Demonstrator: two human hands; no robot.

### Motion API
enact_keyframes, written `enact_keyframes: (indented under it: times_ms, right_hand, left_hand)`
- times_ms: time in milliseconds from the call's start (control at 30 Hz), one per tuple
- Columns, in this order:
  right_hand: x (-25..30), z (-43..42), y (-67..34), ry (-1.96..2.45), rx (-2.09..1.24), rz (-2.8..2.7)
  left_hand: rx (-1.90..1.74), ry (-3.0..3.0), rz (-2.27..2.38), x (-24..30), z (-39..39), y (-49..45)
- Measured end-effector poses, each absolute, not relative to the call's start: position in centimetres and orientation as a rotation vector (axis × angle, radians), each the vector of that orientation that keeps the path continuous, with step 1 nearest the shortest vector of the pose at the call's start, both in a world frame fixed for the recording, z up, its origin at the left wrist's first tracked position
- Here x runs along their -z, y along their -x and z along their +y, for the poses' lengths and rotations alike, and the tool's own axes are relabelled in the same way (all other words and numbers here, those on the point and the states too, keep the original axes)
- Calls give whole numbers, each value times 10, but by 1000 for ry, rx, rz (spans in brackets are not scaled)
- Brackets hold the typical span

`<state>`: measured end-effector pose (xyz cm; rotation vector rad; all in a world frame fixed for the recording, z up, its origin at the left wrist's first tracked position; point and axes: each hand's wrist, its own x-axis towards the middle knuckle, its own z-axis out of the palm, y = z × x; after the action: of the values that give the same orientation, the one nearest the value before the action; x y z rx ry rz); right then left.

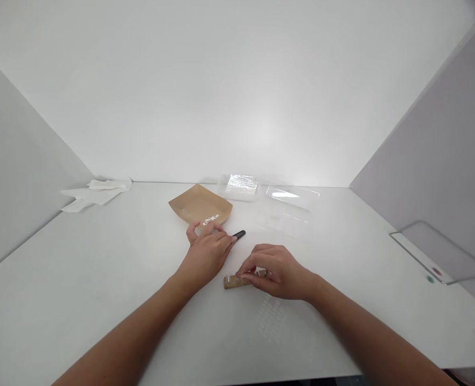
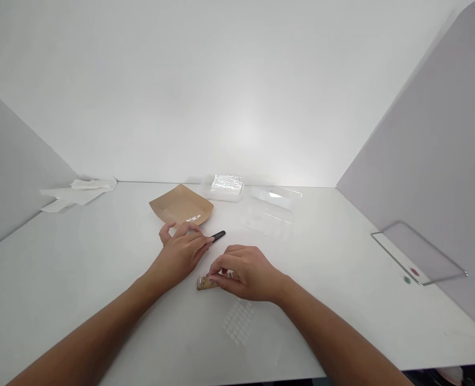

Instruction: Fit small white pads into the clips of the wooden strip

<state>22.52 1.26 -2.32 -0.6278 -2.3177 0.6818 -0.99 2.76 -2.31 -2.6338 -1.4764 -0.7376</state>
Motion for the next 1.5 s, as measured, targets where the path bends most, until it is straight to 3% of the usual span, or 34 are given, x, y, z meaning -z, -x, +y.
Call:
enact_keyframes:
  times_ms: [1500]
  right_hand:
    - [12,4,-220,566,-674,-2377]
  left_hand:
    - [608,2607,-1530,22,26,9]
